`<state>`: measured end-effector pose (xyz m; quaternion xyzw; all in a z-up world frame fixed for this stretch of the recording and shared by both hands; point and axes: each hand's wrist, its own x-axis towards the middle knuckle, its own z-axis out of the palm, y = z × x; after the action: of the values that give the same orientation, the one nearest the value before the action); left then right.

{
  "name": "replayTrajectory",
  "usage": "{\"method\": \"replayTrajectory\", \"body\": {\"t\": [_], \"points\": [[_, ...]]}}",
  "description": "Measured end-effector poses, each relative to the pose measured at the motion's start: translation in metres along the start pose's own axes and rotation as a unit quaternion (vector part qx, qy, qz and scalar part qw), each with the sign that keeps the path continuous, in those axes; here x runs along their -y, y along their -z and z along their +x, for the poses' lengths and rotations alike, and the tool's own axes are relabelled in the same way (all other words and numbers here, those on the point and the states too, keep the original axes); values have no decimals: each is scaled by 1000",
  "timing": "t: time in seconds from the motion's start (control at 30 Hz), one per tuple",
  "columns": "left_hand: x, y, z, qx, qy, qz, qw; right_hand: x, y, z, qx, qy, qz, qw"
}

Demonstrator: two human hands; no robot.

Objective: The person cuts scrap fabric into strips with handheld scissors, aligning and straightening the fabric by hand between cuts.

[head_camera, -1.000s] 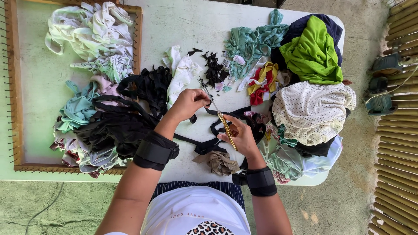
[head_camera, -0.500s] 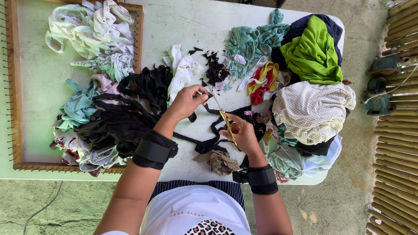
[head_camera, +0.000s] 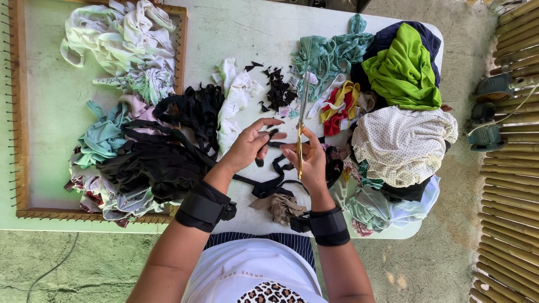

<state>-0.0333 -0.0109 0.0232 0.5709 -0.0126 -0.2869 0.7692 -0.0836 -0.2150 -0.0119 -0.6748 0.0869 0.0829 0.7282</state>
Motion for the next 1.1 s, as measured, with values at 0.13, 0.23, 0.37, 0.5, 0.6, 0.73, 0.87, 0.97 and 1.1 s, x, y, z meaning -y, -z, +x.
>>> {"method": "replayTrajectory", "body": {"t": [0.13, 0.23, 0.37, 0.5, 0.6, 0.73, 0.87, 0.97, 1.1], "points": [[16, -1, -3, 38, -6, 21, 999, 8, -13, 7, -1, 10, 22, 1000], [-7, -12, -9, 58, 2, 5, 998, -1, -19, 13, -11, 42, 30, 999], [-12, -11, -11, 79, 41, 8, 996, -10, -20, 17, -34, 27, 92, 995], [-4, -12, -5, -5, 0, 48, 999, -10, -16, 18, -68, 22, 62, 995], [24, -4, 2, -72, -45, 111, 990, -2, -15, 15, -73, 29, 42, 996], [31, 1, 9, -105, -53, 75, 990, -9, -2, 6, -83, 65, 5, 994], [24, 9, 18, -151, -91, 18, 984, 5, 6, -8, 2, 10, -112, 994], [23, 12, 19, -164, -98, 25, 981, 15, 5, -22, 54, -17, -180, 982], [24, 12, 23, -167, -116, 44, 978, 15, 6, -27, 76, -39, -209, 974]]}}
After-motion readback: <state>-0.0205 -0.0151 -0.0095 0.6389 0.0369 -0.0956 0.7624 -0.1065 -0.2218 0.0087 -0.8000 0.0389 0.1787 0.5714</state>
